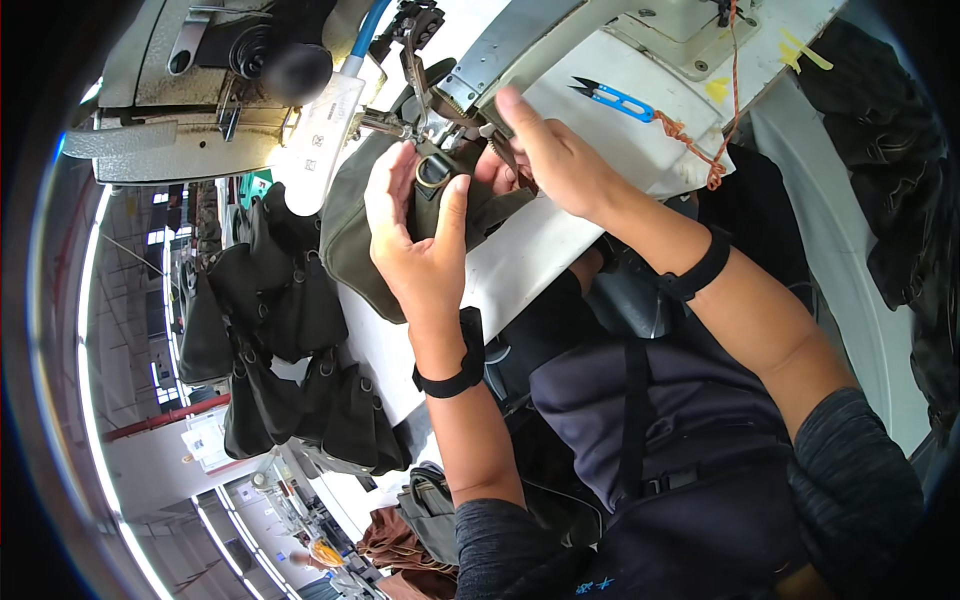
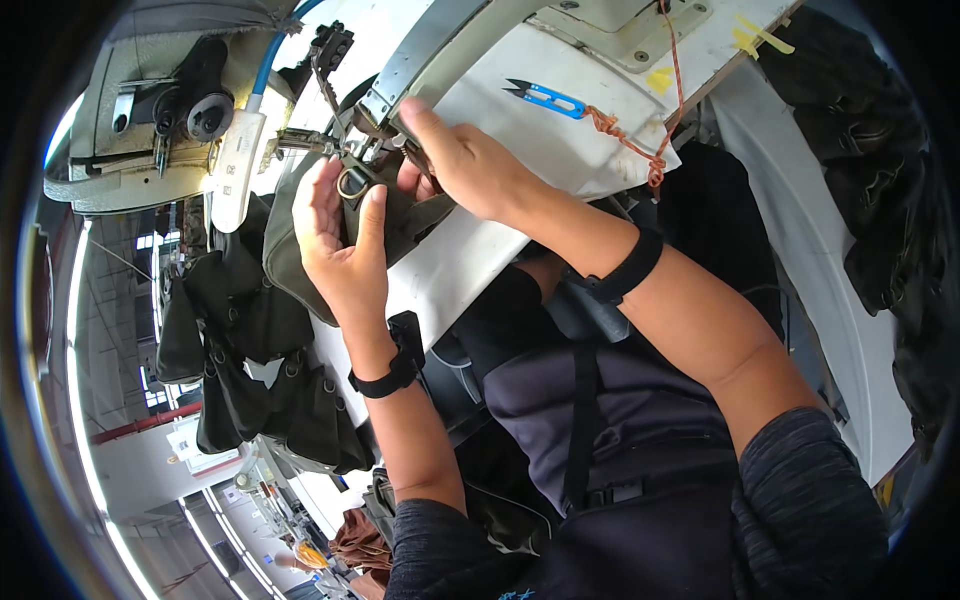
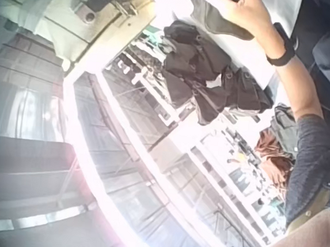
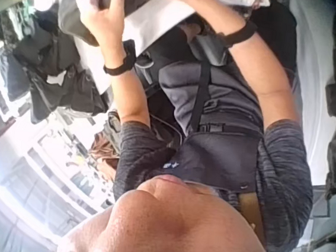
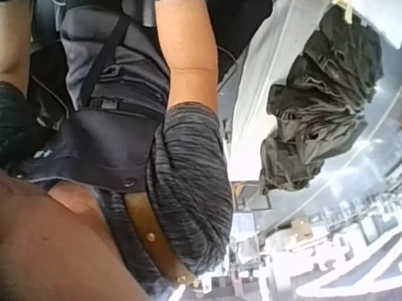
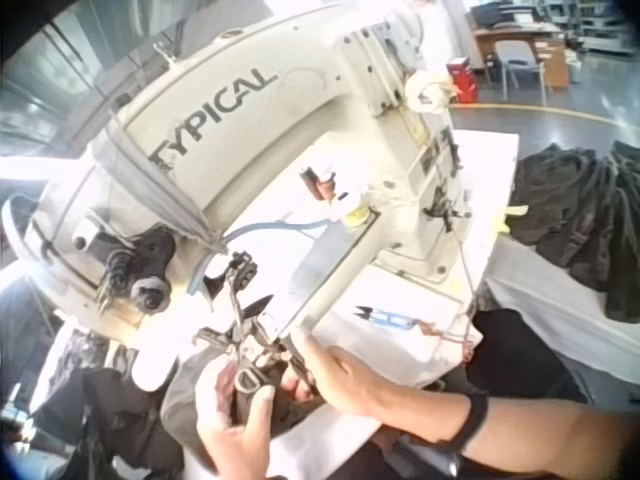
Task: The person operates an industrial sewing machine to stitch a zipper onto a dark green fabric bag. They guide the bag under the needle, sew along the zipper track, and use a utility knife to trim excess thread. The person handles multiple bags, moving finished items aside and positioning new ones for sewing.
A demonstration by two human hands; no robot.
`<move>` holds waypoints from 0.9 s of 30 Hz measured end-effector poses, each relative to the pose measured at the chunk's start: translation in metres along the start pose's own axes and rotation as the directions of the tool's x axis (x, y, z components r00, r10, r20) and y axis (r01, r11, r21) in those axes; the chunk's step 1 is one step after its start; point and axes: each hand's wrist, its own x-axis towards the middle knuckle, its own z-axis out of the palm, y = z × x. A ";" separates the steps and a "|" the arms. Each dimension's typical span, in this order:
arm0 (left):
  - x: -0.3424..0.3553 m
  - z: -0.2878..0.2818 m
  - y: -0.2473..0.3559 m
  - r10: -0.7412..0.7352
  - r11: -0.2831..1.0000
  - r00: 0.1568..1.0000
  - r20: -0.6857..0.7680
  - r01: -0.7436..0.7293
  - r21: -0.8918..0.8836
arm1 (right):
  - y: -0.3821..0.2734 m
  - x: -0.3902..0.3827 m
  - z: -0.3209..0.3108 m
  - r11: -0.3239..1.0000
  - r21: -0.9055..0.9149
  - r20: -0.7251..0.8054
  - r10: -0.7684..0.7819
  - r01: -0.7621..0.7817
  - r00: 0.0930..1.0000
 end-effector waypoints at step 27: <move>-0.015 0.018 0.013 -0.301 0.945 0.932 -0.203 0.263 -0.195 | -0.006 -0.017 0.030 0.976 -0.054 -0.063 -0.213 0.210 0.975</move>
